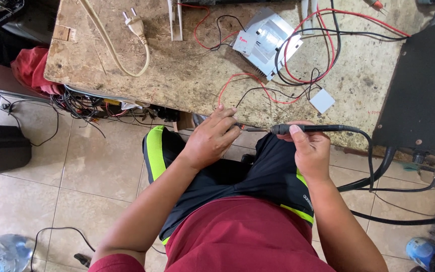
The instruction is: The person uses a soldering iron to heat and join two wires, then retrieves a small plastic bag of connectors from a shelf and places it on the workbench. They continue to prepare and solder additional wire ends.
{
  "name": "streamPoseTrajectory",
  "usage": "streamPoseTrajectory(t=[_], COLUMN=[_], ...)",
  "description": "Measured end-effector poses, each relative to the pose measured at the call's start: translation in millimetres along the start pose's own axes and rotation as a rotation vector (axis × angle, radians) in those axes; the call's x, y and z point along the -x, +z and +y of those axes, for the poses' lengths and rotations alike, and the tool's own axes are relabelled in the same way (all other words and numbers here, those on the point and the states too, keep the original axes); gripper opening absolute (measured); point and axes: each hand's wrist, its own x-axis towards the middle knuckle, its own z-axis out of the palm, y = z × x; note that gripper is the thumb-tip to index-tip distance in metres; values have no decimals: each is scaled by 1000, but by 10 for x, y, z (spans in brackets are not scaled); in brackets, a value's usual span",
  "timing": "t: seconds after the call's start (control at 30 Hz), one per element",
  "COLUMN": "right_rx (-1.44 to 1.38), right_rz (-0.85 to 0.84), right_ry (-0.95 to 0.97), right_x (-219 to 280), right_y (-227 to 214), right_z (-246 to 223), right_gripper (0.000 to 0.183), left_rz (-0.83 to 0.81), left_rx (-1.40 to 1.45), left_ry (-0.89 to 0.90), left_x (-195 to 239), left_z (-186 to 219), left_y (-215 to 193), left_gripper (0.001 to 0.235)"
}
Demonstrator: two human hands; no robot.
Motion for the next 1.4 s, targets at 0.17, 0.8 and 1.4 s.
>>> streamPoseTrajectory(t=[0.17, 0.8, 1.4], right_rx=[16, -6, 903], right_rz=[2, -5, 409], right_ry=[1, 3, -310], right_x=[-1, 46, 95], right_y=[8, -31, -900], right_z=[-43, -74, -786], right_gripper=[18, 17, 28], left_rz=[5, -5, -100], left_rx=[-22, -33, 6], left_ry=[1, -70, -82], left_x=[-53, 2, -165], left_z=[40, 79, 228], left_y=[-89, -172, -361], left_gripper=[13, 11, 11])
